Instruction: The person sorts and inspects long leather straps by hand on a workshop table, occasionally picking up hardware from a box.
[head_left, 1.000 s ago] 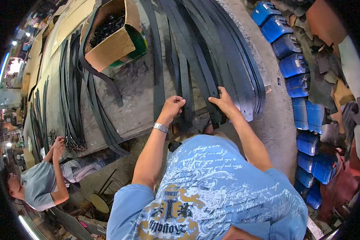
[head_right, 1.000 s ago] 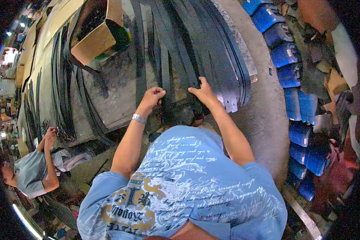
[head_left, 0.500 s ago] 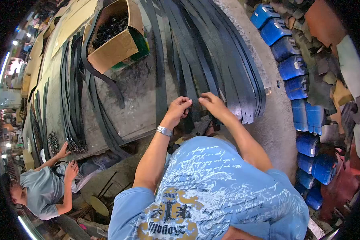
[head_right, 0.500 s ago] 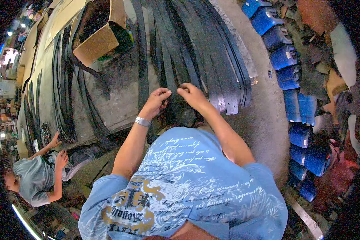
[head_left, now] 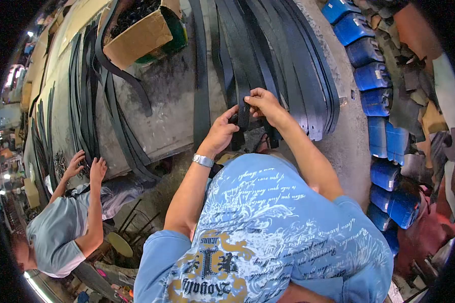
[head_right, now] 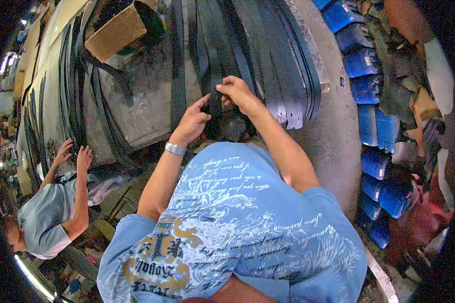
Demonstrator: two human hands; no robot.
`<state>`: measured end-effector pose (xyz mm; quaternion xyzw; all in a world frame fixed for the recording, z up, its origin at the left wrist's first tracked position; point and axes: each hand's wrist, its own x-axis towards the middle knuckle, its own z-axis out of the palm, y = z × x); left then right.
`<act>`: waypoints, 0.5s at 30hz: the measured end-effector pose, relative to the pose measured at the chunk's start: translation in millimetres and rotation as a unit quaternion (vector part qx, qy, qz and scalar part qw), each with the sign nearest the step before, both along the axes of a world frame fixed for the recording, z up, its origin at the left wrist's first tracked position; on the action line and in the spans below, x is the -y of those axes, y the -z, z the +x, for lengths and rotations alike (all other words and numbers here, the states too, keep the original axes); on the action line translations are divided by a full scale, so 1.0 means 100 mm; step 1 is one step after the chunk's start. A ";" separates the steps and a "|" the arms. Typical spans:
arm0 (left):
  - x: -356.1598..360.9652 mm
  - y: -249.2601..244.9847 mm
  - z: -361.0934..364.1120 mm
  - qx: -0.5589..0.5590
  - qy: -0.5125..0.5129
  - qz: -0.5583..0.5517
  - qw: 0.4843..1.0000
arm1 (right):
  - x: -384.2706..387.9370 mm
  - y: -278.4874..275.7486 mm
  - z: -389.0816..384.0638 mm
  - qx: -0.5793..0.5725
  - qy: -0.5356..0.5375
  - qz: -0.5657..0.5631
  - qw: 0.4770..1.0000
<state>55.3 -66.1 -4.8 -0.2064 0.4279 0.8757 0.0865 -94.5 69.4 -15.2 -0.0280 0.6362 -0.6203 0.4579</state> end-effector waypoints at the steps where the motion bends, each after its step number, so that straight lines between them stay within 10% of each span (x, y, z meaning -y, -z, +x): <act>1: 0.00 0.00 0.01 -0.003 -0.003 0.013 1.000 | 0.00 0.01 0.01 0.001 0.000 0.004 1.000; 15: 0.05 0.09 0.19 0.073 -0.046 0.018 0.996 | 0.04 -0.01 0.00 0.017 -0.004 0.012 1.000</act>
